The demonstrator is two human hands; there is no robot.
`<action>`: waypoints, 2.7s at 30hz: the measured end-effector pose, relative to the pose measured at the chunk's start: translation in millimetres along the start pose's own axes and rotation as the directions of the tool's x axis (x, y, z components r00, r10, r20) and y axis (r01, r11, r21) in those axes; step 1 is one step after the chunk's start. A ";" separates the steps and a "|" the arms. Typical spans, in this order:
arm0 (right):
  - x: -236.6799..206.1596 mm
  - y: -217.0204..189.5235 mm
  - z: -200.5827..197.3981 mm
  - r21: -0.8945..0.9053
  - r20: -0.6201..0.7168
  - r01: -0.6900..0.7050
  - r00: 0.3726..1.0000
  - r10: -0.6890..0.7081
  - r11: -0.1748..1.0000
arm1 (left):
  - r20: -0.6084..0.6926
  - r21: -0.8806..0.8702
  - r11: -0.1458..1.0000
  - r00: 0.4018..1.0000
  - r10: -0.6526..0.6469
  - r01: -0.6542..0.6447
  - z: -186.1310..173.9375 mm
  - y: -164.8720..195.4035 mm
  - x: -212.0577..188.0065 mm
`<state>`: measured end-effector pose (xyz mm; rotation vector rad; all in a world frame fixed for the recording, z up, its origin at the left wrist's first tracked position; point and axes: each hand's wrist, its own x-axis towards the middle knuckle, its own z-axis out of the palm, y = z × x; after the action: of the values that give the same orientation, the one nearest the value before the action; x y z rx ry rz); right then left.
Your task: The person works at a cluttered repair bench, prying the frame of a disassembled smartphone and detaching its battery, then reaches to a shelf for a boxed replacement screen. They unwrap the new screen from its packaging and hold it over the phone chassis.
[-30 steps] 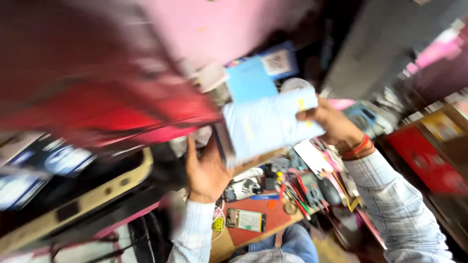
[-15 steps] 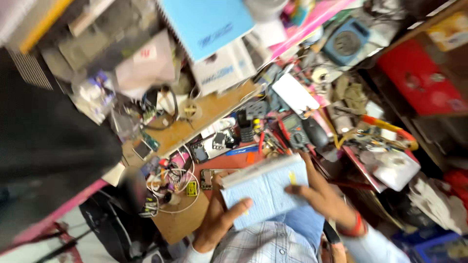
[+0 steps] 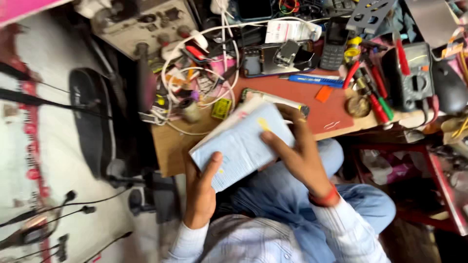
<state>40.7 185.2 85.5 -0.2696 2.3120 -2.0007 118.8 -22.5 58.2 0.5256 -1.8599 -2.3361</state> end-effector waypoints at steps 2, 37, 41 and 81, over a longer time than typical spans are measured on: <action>5.9 1.9 33.8 0.070 0.059 -0.378 0.925 0.374 0.923 | -0.128 -0.220 0.972 0.985 -0.113 0.083 -18.3 -9.5 -11.6; 128.4 34.8 54.3 0.125 -0.022 0.003 1.000 0.000 0.992 | 0.138 -0.593 0.658 0.864 -0.485 0.464 5.6 57.6 35.7; 126.4 34.1 34.9 0.350 0.021 -0.093 0.996 0.091 0.932 | 0.087 -0.614 0.642 0.848 -0.523 0.459 -3.2 47.5 28.4; 14.7 40.0 -2.3 0.759 0.372 -0.442 0.897 0.239 0.477 | 0.681 0.074 0.737 0.574 0.455 -0.672 13.9 85.4 90.5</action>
<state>22.5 190.2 47.3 0.0590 0.9335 -2.3902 18.8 -57.3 124.8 -0.8799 -2.2156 -1.8370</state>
